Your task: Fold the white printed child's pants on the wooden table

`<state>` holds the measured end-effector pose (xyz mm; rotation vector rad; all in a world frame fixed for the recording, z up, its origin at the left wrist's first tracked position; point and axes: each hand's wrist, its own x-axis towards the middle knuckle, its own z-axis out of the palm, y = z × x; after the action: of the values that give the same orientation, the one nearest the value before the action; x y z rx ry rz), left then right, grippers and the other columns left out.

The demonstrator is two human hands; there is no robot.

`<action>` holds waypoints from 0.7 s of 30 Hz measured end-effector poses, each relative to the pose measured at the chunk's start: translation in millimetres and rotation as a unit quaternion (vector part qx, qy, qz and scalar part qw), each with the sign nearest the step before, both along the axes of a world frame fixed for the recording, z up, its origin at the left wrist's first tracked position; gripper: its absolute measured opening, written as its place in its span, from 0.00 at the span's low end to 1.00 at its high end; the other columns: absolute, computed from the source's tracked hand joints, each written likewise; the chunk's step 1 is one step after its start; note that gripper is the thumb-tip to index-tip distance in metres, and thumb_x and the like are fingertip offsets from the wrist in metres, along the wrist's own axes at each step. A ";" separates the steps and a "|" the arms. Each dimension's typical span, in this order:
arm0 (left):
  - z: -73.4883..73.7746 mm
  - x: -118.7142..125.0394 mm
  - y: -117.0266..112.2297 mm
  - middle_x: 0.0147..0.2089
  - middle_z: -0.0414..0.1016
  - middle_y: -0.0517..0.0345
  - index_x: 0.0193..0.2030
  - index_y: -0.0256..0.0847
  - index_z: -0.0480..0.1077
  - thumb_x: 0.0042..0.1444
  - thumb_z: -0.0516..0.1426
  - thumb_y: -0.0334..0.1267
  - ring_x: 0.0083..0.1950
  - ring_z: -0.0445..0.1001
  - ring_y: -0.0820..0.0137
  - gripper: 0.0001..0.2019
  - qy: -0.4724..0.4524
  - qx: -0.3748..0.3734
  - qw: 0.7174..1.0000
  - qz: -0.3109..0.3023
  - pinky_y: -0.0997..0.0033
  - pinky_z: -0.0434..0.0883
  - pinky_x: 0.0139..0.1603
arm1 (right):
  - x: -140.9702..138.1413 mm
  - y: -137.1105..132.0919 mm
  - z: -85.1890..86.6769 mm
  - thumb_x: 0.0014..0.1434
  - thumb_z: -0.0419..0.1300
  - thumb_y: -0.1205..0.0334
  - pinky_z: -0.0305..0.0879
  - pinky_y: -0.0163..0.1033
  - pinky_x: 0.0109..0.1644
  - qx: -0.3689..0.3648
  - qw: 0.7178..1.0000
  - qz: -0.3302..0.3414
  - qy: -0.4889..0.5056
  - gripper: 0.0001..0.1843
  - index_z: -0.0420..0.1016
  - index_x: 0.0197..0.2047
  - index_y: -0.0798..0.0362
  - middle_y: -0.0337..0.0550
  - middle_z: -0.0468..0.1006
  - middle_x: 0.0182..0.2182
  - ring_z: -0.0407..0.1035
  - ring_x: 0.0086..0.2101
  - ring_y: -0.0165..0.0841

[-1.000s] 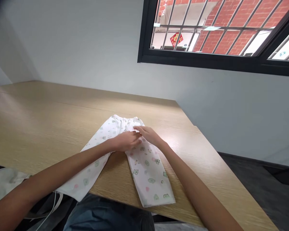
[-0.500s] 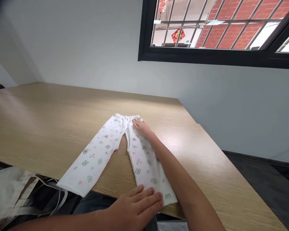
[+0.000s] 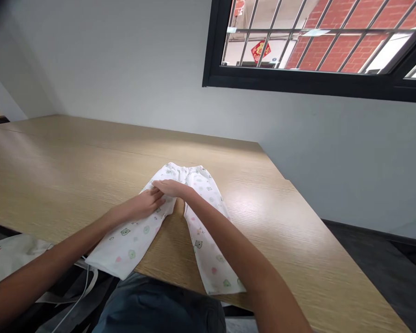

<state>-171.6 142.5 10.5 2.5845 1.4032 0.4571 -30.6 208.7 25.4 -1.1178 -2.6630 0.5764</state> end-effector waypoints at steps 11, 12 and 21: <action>-33.1 -16.8 -174.0 0.51 0.71 0.44 0.53 0.33 0.64 0.56 0.49 0.54 0.50 0.71 0.61 0.28 0.076 0.307 0.948 -0.015 0.69 0.69 0.44 | -33.0 38.3 -22.5 0.63 0.51 0.60 0.57 0.53 0.54 0.083 0.987 -0.125 -0.059 0.17 0.63 0.54 0.55 0.48 0.62 0.55 0.59 0.52 0.40; -25.1 -17.0 -172.0 0.49 0.72 0.46 0.50 0.34 0.66 0.56 0.50 0.54 0.47 0.72 0.62 0.25 0.072 0.291 0.954 -0.024 0.69 0.70 0.42 | -31.1 40.0 -17.3 0.63 0.52 0.59 0.61 0.50 0.51 0.074 0.986 -0.130 -0.068 0.15 0.65 0.51 0.55 0.47 0.66 0.52 0.63 0.49 0.38; 3.7 109.8 -135.5 0.40 0.67 0.51 0.46 0.43 0.67 0.55 0.52 0.39 0.42 0.66 0.63 0.12 -0.124 0.003 0.989 -0.079 0.62 0.68 0.42 | 49.4 44.6 29.7 0.62 0.53 0.59 0.67 0.44 0.42 0.033 0.925 -0.349 -0.149 0.13 0.68 0.46 0.57 0.46 0.70 0.43 0.68 0.40 0.34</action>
<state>-61.7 7.0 14.2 2.5133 1.1099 0.7287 18.8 253.3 55.1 -2.1155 -2.2134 0.1833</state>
